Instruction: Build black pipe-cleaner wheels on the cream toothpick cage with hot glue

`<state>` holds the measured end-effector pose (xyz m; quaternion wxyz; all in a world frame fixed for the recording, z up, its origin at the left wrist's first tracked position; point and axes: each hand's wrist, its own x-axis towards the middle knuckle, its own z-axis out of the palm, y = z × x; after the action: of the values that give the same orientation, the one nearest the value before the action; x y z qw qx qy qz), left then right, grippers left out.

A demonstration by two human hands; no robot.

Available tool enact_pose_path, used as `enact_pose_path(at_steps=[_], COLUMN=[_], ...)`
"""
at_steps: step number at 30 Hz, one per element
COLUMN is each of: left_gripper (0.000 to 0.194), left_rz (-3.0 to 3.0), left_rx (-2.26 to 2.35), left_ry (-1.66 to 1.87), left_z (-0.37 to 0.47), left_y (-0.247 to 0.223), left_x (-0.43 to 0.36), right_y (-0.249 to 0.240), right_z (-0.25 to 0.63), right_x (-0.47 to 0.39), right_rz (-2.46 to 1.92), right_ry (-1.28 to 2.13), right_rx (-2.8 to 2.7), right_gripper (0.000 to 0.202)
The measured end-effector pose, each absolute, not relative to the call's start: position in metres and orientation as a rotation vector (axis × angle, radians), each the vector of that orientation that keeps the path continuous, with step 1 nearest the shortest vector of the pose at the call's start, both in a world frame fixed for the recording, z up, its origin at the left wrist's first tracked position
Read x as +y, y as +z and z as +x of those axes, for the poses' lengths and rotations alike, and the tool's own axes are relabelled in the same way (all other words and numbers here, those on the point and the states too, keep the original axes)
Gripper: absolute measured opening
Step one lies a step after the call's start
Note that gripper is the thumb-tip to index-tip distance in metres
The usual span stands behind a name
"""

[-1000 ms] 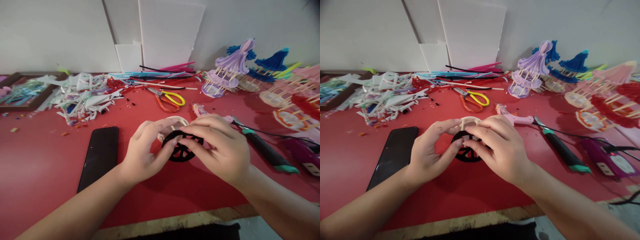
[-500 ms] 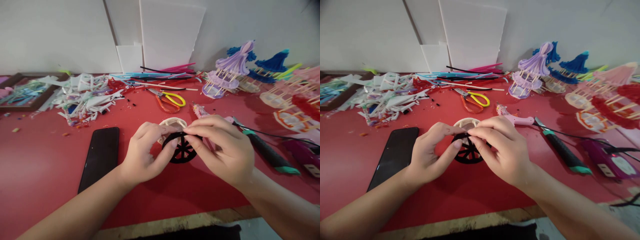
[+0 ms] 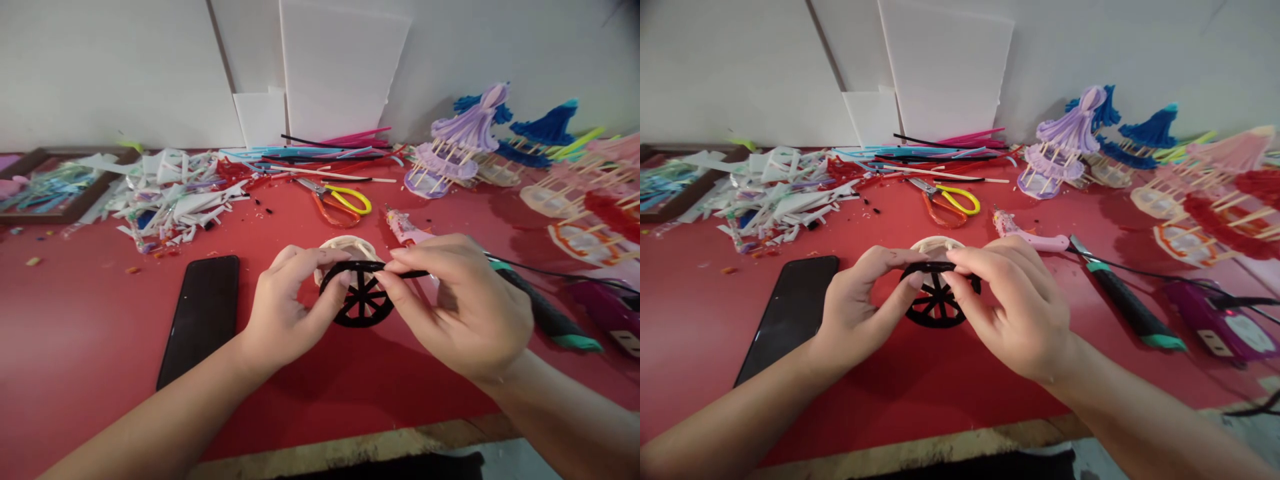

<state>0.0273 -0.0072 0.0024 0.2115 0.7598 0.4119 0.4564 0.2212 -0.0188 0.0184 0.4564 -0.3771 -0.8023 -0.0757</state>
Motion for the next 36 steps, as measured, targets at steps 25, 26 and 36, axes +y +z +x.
enact_pose_path(at_steps=[25, 26, 36], left_gripper=[0.008, 0.007, 0.005], left_rz=[2.261, 2.271, 1.907], left_rx=[0.966, 0.951, 0.858], left_ry=[1.35, 1.356, 1.378], left_z=[0.0273, 0.0277, 0.0299], left_y=[0.0034, 0.0041, 0.0069], left_x=[-0.0042, -0.0045, -0.0059], right_y=[0.0249, 0.0248, 0.0227], right_z=[0.2178, 0.2175, 0.2147], right_x=[-0.017, -0.0174, -0.0218], right_rz=[-1.051, -1.041, -1.028], right_ry=[0.123, 0.112, 0.109], right_rx=[-2.058, -2.066, -2.058], right_gripper=[0.005, 0.005, 0.005])
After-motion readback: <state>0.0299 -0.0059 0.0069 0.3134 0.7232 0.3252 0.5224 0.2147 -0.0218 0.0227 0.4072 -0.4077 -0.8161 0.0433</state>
